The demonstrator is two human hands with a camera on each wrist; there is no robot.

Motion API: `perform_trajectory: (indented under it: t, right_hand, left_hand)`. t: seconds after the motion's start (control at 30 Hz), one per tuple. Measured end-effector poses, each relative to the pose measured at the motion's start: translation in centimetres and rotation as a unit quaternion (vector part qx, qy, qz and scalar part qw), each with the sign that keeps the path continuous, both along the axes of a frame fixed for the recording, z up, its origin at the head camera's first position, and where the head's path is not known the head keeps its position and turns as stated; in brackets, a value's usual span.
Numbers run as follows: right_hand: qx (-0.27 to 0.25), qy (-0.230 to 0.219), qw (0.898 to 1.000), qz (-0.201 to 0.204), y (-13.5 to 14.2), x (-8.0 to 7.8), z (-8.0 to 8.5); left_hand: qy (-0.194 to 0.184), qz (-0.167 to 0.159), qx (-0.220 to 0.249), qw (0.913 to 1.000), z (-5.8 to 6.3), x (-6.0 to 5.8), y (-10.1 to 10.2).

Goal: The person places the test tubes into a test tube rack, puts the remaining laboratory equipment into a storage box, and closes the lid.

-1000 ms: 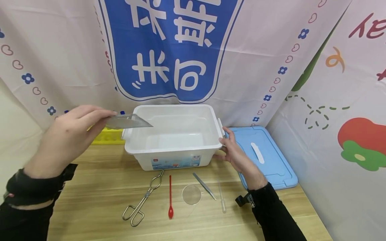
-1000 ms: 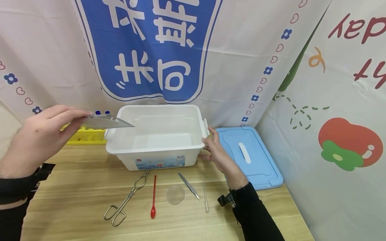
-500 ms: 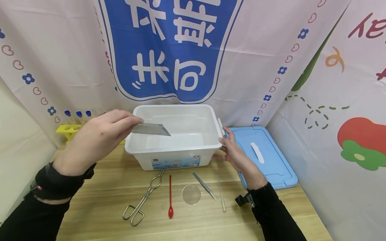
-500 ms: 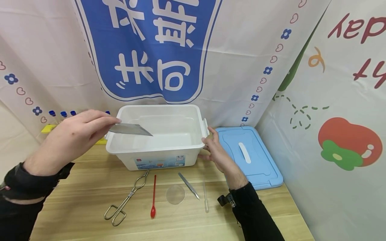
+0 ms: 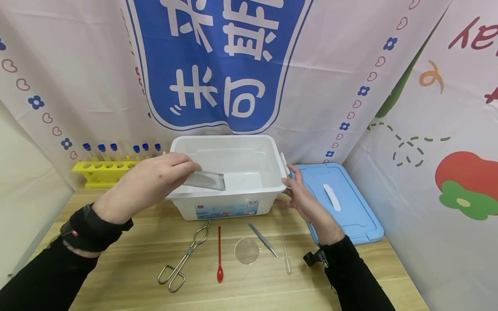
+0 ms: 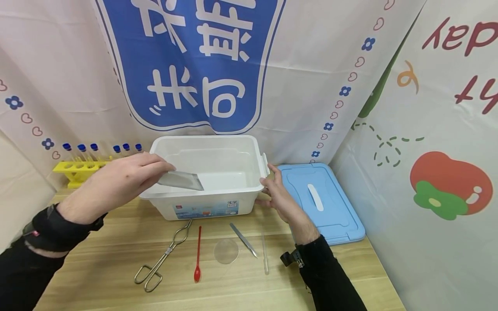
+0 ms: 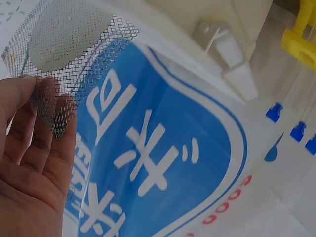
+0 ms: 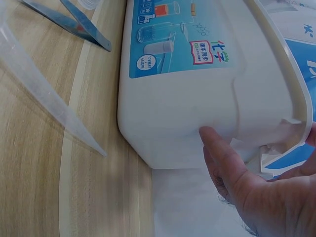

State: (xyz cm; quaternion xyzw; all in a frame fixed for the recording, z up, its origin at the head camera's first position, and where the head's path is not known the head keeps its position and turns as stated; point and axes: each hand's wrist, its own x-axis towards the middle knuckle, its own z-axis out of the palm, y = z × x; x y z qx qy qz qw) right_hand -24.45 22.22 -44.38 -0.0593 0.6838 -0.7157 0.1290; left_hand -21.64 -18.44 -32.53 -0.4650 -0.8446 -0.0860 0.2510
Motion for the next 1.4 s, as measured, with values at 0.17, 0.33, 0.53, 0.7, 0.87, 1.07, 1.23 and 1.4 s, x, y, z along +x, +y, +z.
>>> perform_trajectory:
  t: [0.17, 0.33, 0.53, 0.7, 0.87, 1.07, 1.23, 1.4]
  right_hand:
    - [0.001, -0.002, 1.000, -0.001, -0.1, 0.0, 0.0]
    - [0.001, -0.003, 1.000, -0.001, -0.1, 0.0, 0.0]
    - [0.002, -0.004, 1.000, -0.002, 0.0, 0.0, 0.0]
    - [0.003, -0.002, 1.000, 0.000, 0.1, -0.1, -0.1]
    - [0.002, -0.001, 1.000, -0.001, 0.1, -0.1, -0.1]
    - [0.005, 0.001, 1.000, 0.001, 0.0, 0.0, -0.1]
    - [0.002, 0.003, 1.000, 0.005, 0.1, -0.1, -0.1]
    - [0.001, 0.005, 1.000, 0.005, 0.1, -0.2, -0.1]
  left_hand:
    - [-0.032, 0.011, -0.032, 0.9989, -1.0, -0.6, 0.3]
    - [-0.083, 0.039, -0.062, 0.9939, -1.7, -1.1, 0.4]
    - [-0.147, 0.036, -0.068, 0.9861, -2.4, -1.9, 0.4]
    - [-0.193, 0.018, -0.062, 0.9790, -2.9, -3.0, 0.6]
    - [-0.245, -0.005, -0.074, 0.9667, -3.2, -4.3, 0.8]
    - [-0.313, -0.008, -0.090, 0.9454, -3.7, -5.5, 0.9]
    - [-0.342, -0.006, -0.107, 0.9334, -3.9, -6.1, 0.9]
    - [-0.345, -0.002, -0.123, 0.9306, -4.1, -6.4, 1.0]
